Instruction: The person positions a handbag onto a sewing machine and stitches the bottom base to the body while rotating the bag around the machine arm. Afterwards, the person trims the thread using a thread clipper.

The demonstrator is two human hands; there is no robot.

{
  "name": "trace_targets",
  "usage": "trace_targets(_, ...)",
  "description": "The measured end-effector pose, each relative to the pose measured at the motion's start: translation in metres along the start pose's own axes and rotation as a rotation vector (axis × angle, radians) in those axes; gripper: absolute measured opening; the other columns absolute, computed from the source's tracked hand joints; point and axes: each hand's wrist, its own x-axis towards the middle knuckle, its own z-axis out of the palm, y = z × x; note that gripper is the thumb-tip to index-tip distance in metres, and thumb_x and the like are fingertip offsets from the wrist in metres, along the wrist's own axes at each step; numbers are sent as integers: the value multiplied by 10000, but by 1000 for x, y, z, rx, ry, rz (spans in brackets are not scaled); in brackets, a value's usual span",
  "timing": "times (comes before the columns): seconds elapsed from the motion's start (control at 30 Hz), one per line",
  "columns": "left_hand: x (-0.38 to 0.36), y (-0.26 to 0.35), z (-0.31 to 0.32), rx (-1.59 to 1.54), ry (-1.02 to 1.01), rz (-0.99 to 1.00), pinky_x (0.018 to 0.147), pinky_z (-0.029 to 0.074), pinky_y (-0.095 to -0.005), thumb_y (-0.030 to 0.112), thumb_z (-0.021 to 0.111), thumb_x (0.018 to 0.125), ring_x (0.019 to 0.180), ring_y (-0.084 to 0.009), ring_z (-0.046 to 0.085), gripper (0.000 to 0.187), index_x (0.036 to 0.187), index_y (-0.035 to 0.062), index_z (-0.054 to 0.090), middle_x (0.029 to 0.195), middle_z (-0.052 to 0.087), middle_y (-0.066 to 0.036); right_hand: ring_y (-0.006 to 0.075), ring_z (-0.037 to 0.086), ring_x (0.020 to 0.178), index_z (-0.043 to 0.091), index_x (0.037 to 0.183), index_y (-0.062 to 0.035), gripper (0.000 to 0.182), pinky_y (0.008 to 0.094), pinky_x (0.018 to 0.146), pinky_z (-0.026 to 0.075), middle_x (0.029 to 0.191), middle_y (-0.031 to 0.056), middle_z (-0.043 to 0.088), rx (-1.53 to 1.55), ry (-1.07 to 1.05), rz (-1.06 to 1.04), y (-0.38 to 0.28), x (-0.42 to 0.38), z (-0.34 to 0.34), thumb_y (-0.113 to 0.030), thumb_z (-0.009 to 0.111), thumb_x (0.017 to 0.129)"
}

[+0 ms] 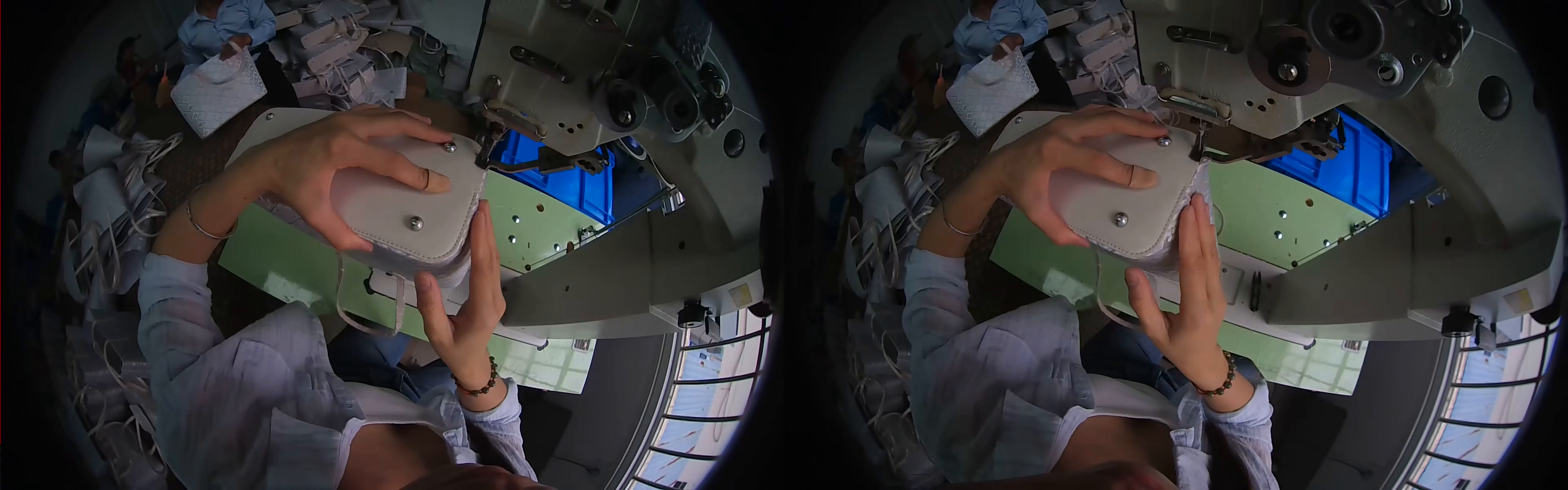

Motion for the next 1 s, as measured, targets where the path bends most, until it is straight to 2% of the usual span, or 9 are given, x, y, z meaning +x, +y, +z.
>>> trace_targets(0.2,4,-1,-2,22,-27,-23,1014,447,-485,254,871,446,1276,-390,502,806,1223,148,682,1405,490,-202,403,419,1359,376,1442,65,688,440,1091,363,1484,273,386,-3,3,21,4,1,0,-115,675,850)
trace_targets(0.27,3,-2,-1,47,-24,-20,977,471,-424,285,843,492,1195,-352,560,777,1240,166,670,1398,494,-191,424,409,1359,363,1443,78,739,439,1081,387,1476,305,371,-19,-24,0,2,3,-2,-98,723,822)
trace_targets(0.3,3,-3,-1,45,-20,-21,977,471,-424,285,843,492,1195,-352,560,777,1240,166,670,1398,494,-191,424,409,1359,363,1443,78,739,439,1081,387,1476,305,371,-20,-28,-1,1,4,-3,-98,723,822)
trace_targets(0.37,5,-4,-1,10,-26,-24,1020,435,-485,276,868,447,1272,-388,505,817,1232,152,677,1398,500,-197,423,424,1350,369,1443,70,737,432,1068,404,1470,303,382,-28,-47,10,1,7,-7,-85,723,815)
trace_targets(0.47,6,-3,0,19,-24,-54,1020,433,-483,283,864,450,1268,-382,509,813,1230,152,677,1400,499,-195,393,449,1340,387,1438,58,721,434,1079,385,1471,266,412,-6,-26,22,8,8,-7,-91,706,809)
trace_targets(0.67,9,-6,-2,52,-30,-57,1054,388,-490,276,865,444,1307,-370,463,814,1227,158,678,1403,503,-178,390,465,1328,396,1441,40,737,437,1069,400,1463,263,425,5,-26,17,12,12,-8,-88,718,790)
trace_targets(0.77,10,-7,-3,115,-15,-27,1068,364,-498,266,869,433,1328,-369,435,826,1230,169,677,1395,512,-168,412,454,1331,383,1444,50,755,421,1040,430,1462,301,398,13,-53,3,13,15,-8,-81,733,789)
trace_targets(0.87,11,-7,-3,171,-10,-16,1042,387,-461,281,838,491,1260,-331,502,780,1246,195,665,1400,506,-152,411,455,1330,380,1446,49,764,421,1040,428,1459,304,401,19,-69,10,14,16,-9,-92,738,786)
trace_targets(1.0,9,-9,-3,183,-13,-21,1041,382,-465,279,841,486,1270,-322,496,784,1246,203,665,1410,505,-134,412,454,1331,377,1448,48,767,423,1041,427,1458,306,401,19,-73,9,15,16,-9,-96,737,786)
